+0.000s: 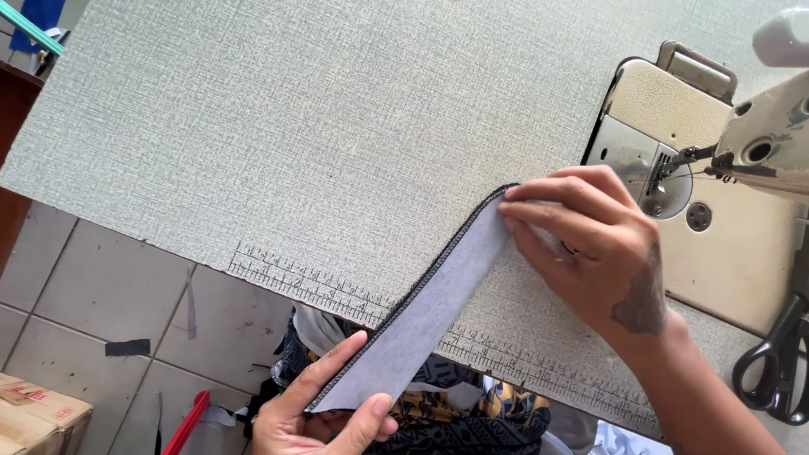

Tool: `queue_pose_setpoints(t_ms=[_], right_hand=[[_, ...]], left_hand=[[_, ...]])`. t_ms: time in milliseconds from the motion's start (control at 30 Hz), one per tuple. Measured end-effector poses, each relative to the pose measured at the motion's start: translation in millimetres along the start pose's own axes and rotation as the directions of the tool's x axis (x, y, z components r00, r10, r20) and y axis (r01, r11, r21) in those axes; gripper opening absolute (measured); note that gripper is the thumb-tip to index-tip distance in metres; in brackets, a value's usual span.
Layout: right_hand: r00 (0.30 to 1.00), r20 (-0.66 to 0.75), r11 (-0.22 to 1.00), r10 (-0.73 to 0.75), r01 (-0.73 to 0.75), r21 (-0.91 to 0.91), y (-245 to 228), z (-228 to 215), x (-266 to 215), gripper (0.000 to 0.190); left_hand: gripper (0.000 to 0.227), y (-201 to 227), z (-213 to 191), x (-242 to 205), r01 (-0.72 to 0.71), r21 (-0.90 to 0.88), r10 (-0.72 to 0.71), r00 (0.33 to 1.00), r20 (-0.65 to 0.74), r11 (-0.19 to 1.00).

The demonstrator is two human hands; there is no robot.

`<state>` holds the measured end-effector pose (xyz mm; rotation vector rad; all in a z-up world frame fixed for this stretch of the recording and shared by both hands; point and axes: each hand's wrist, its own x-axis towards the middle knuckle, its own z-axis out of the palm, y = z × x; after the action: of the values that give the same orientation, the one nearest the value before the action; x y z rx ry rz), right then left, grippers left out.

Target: Trimming a fabric component with scissors and aligning a zipper to a garment piece at a sewing workstation.

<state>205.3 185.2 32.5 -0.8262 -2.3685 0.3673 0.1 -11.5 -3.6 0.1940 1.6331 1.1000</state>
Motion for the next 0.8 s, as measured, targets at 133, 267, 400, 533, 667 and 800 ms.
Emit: queue_pose_setpoints(t_ms=[133, 267, 400, 533, 667, 800], right_hand=[[0.997, -0.064, 0.995, -0.031, 0.024, -0.101, 2, 9, -6, 0.015], [1.0, 0.002, 0.961, 0.03, -0.029, -0.274, -25, 9, -6, 0.021], [0.99, 0.122, 0.958, 0.075, -0.038, -0.284, -56, 10, -9, 0.054], [0.981, 0.186, 0.988, 0.063, -0.034, -0.152, -82, 12, -17, 0.051], [0.981, 0.183, 0.997, 0.068, -0.074, 0.027, -77, 12, -18, 0.033], [0.983, 0.152, 0.985, 0.104, -0.123, 0.123, -77, 13, -15, 0.02]], left_hand=[[0.063, -13, 11, 3, -0.101, -0.117, 0.106, 0.994, 0.032, 0.988], [0.063, -10, 23, 4, -0.052, -0.162, 0.056, 0.998, 0.023, 0.986], [0.06, 4, 31, 3, -0.084, -0.127, 0.088, 0.996, 0.027, 0.988], [0.058, 12, 35, 5, -0.132, -0.149, 0.139, 0.989, 0.04, 0.98], [0.058, 15, 35, 6, -0.124, -0.112, 0.131, 0.99, 0.058, 0.986], [0.058, 19, 36, 4, -0.111, -0.099, 0.116, 0.992, 0.042, 0.989]])
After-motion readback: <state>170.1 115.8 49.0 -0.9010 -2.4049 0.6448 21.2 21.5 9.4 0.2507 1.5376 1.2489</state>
